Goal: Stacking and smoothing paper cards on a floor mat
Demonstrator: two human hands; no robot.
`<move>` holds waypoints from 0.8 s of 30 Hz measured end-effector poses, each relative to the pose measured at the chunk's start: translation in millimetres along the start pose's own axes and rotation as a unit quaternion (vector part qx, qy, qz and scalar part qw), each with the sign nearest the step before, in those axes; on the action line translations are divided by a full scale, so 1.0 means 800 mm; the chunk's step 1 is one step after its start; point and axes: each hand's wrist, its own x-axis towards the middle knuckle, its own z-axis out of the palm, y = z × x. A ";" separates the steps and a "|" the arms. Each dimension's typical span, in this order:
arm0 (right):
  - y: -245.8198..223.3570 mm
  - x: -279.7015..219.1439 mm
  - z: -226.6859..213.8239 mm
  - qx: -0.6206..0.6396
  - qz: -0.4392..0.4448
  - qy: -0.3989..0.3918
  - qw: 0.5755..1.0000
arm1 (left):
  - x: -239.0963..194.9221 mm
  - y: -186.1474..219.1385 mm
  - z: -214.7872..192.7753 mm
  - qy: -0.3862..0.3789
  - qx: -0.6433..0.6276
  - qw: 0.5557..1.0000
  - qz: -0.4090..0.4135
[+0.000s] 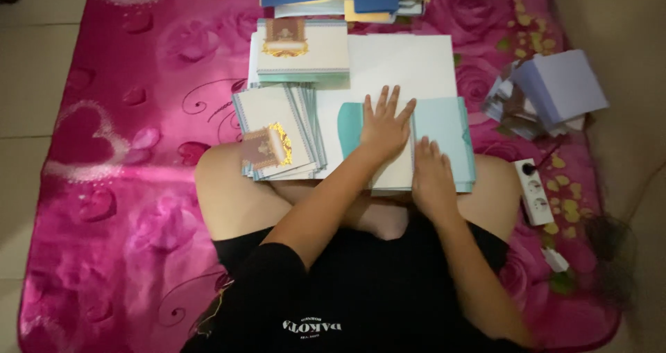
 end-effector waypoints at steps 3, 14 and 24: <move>0.012 0.011 0.010 -0.025 -0.004 -0.010 1.000 | -0.014 0.006 -0.014 -0.008 -0.016 1.000 -0.005; 0.005 0.055 -0.014 0.002 -0.074 0.044 0.996 | -0.039 0.007 -0.013 0.025 -0.019 1.000 -0.001; 0.019 0.052 0.011 0.012 -0.048 0.009 0.999 | -0.047 0.010 -0.024 0.008 -0.040 0.999 0.006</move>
